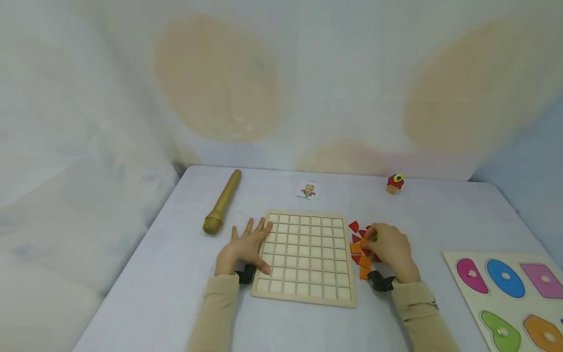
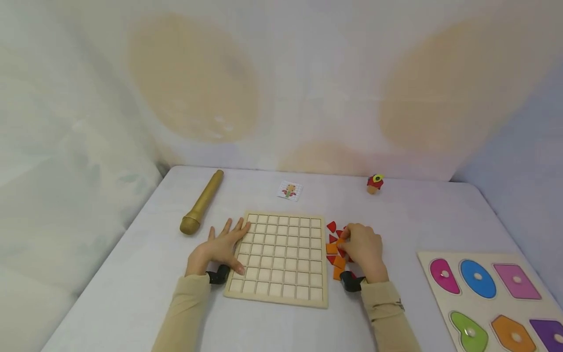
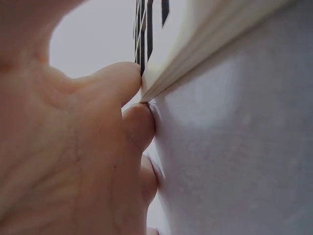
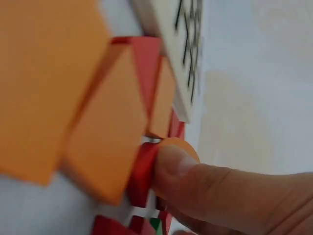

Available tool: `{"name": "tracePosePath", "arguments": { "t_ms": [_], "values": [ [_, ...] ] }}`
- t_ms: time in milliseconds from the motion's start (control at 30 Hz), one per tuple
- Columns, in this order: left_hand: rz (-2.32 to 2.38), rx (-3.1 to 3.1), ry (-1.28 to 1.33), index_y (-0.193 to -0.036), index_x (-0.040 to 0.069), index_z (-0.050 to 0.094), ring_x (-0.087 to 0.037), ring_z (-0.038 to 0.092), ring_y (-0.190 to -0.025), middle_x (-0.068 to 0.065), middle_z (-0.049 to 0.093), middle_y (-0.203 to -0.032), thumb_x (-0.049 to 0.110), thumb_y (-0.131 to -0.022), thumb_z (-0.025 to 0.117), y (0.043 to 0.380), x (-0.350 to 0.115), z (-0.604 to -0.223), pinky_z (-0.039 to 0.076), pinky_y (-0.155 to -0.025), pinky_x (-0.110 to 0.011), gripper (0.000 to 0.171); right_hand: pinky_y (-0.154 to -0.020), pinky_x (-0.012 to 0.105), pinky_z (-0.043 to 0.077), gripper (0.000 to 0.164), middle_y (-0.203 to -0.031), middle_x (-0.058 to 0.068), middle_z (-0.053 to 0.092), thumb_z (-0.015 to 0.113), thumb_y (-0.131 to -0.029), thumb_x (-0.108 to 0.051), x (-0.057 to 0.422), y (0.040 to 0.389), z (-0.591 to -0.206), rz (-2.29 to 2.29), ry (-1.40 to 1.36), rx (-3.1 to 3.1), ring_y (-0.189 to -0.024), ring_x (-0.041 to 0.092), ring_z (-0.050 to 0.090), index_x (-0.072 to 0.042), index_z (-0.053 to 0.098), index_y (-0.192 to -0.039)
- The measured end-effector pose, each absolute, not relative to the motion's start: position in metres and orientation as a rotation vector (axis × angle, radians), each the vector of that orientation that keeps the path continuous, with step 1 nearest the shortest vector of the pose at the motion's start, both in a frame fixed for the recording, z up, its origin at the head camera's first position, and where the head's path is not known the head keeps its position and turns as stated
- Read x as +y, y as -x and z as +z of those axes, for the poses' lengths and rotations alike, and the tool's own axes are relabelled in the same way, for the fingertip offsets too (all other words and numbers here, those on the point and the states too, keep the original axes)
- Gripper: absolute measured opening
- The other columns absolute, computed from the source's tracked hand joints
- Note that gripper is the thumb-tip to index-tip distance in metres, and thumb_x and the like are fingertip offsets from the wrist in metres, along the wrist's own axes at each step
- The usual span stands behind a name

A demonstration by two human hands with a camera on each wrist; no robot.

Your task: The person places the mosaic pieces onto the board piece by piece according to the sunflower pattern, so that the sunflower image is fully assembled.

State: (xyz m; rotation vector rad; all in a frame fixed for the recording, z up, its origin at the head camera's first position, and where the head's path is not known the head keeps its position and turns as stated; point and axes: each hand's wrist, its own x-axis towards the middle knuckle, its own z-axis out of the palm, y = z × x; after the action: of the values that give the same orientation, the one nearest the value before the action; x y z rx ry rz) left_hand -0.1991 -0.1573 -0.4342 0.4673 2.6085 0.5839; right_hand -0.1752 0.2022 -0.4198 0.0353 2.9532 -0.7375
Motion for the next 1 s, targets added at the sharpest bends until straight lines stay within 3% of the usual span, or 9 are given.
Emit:
{"name": "tracePosePath", "arguments": {
  "t_ms": [100,300,567,1000],
  "values": [
    [0.591,2.623,-0.441,-0.157,0.018,0.011,-0.038,-0.011,-0.15,-0.01,-0.001,-0.164,0.042,-0.054,0.09,0.195,-0.156,-0.436,-0.014,-0.11,-0.072,0.132,-0.056,0.027,0.043,0.019,-0.08,0.008,0.069,0.072,-0.085,-0.017,0.204,0.178,-0.415,-0.905,-0.034,2.823,-0.065,0.017,0.058,-0.003,0.063,-0.093],
    [0.608,2.623,-0.435,-0.157,0.018,0.011,-0.037,-0.011,-0.15,-0.009,-0.002,-0.164,0.04,-0.056,0.09,0.19,-0.152,-0.435,-0.013,-0.112,-0.07,0.13,-0.066,0.028,0.044,0.028,-0.094,0.012,0.072,0.07,-0.088,-0.025,0.185,0.186,-0.397,-1.113,-0.043,2.731,-0.082,0.023,0.063,-0.002,0.067,-0.102],
    [0.564,2.597,-0.512,-0.157,0.015,0.011,-0.039,-0.009,-0.15,-0.011,0.0,-0.164,0.041,-0.058,0.089,0.187,-0.129,-0.429,-0.011,-0.112,-0.071,0.129,-0.069,0.027,0.046,0.016,-0.085,0.005,0.073,0.075,-0.084,-0.022,0.125,0.192,-0.421,-1.2,-0.005,2.725,-0.08,0.018,0.062,-0.009,0.072,-0.092],
    [0.527,2.589,-0.493,-0.157,0.015,0.008,-0.039,-0.012,-0.15,-0.011,-0.003,-0.164,0.042,-0.06,0.088,0.188,-0.13,-0.43,-0.013,-0.109,-0.073,0.129,-0.059,0.025,0.04,0.008,-0.085,0.006,0.071,0.074,-0.083,-0.018,0.101,0.182,-0.429,-1.064,-0.065,2.85,-0.072,0.018,0.057,-0.01,0.072,-0.085]
  ]
}}
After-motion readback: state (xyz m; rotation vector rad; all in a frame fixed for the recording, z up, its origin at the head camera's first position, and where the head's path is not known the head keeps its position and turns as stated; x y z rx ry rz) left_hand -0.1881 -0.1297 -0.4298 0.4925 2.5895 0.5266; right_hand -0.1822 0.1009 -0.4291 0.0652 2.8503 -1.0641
